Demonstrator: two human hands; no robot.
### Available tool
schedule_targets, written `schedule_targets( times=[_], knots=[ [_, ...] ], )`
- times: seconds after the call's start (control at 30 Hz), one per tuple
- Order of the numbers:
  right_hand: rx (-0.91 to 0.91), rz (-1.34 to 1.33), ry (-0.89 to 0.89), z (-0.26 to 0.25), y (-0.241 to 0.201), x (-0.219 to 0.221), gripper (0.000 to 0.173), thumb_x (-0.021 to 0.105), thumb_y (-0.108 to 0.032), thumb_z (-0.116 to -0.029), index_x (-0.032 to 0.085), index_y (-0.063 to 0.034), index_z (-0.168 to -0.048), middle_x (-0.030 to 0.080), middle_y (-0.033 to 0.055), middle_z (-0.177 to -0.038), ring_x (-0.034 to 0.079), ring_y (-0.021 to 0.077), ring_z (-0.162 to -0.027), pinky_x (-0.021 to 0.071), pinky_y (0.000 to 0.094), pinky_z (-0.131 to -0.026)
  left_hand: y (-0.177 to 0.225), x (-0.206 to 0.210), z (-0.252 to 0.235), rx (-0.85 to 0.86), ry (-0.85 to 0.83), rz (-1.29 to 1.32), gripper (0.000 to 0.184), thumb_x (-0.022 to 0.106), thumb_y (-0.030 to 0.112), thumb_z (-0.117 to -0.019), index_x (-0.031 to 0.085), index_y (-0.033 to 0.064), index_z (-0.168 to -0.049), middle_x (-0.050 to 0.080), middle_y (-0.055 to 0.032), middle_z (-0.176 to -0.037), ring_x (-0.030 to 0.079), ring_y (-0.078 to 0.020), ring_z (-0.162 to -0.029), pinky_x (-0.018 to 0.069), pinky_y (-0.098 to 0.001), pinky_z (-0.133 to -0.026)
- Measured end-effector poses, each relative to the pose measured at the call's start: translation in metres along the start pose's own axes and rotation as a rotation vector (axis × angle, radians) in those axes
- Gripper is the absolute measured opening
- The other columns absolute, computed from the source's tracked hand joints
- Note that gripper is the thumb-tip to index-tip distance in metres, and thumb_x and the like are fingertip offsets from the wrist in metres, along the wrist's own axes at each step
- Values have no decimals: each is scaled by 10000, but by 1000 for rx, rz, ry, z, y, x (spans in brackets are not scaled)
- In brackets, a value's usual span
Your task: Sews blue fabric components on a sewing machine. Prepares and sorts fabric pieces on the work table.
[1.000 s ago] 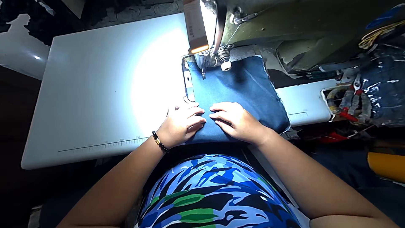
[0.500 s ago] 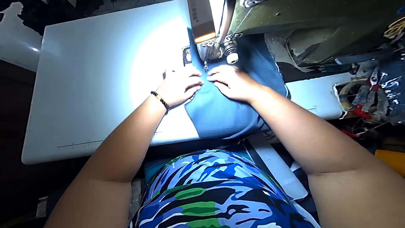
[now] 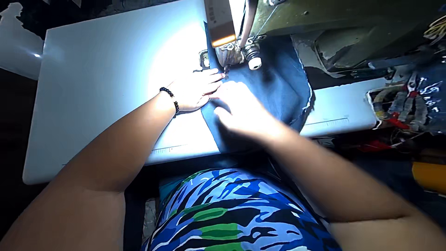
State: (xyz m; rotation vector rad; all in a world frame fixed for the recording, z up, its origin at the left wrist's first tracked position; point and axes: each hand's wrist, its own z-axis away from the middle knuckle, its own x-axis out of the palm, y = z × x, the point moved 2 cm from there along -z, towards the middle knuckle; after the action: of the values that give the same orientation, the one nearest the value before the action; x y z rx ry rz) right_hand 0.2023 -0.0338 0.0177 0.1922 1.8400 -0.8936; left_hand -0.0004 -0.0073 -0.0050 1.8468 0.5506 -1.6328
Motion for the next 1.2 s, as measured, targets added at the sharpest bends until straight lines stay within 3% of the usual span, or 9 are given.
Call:
schedule_targets(
  times=[0.07,0.13,0.27,0.4,0.67,0.77,0.93,1.1,1.2],
  knots=[
    [88,-87,42,30,-15,27,398,620,-294,-962,681,-97,-1303,612,131,-1304,547,319,-1239,483,463,-1009,-1,-3,-1,-1,-30,11,529,347,208,-1005,555,14,-1451,445,-132,-1599,350,-349,-1517,309,-578,-1192],
    [51,-14,72,55,-9,42,388,561,-298,-998,691,-94,-1301,601,138,-1408,522,328,-1354,426,518,-1113,3,-6,1,-61,-86,-1,549,352,210,-999,507,52,-1502,397,-77,-1638,302,-310,-1542,284,-581,-1191],
    [-91,34,109,68,12,34,358,517,-268,-1006,745,-113,-1233,652,120,-1373,572,312,-1322,444,518,-1095,5,-8,5,-124,-111,31,591,396,279,-982,452,99,-1542,344,-28,-1668,247,-278,-1563,220,-641,-1177],
    [-106,8,117,67,15,32,338,533,-256,-994,760,-119,-1205,663,112,-1350,577,301,-1304,445,504,-1083,5,-7,4,-126,-81,37,585,426,277,-963,477,100,-1518,375,-36,-1651,277,-283,-1550,262,-603,-1177],
    [-168,-14,125,64,30,23,311,556,-227,-962,787,-121,-1141,686,124,-1300,607,302,-1256,456,498,-1060,1,-4,2,-154,-39,32,601,450,356,-939,503,128,-1493,408,-31,-1630,321,-284,-1528,279,-674,-1108],
    [-206,-41,77,61,50,9,315,541,-193,-956,790,-114,-1132,688,115,-1310,604,293,-1270,454,500,-1069,1,-4,1,-156,-39,29,616,457,361,-951,482,118,-1516,408,-53,-1628,341,-298,-1515,309,-632,-1121],
    [-287,-8,-56,50,84,-25,348,506,-91,-873,795,-66,-1065,697,126,-1295,617,312,-1257,464,474,-1083,13,-8,-4,-308,-123,32,677,485,423,-952,406,173,-1576,367,-26,-1649,322,-329,-1511,238,-760,-1055],
    [-147,169,-230,9,109,-63,391,484,140,-886,771,-29,-1091,690,132,-1325,633,368,-1259,475,605,-1057,28,-9,-10,-427,-129,11,705,446,458,-975,368,147,-1602,426,-114,-1587,388,-381,-1413,314,-670,-989],
    [6,284,-224,-24,117,-72,373,493,142,-911,753,-44,-1102,720,226,-1137,662,474,-1113,473,706,-945,30,-7,-14,-510,-71,1,645,452,421,-993,415,156,-1580,477,-147,-1522,436,-394,-1355,330,-648,-946]
  ],
)
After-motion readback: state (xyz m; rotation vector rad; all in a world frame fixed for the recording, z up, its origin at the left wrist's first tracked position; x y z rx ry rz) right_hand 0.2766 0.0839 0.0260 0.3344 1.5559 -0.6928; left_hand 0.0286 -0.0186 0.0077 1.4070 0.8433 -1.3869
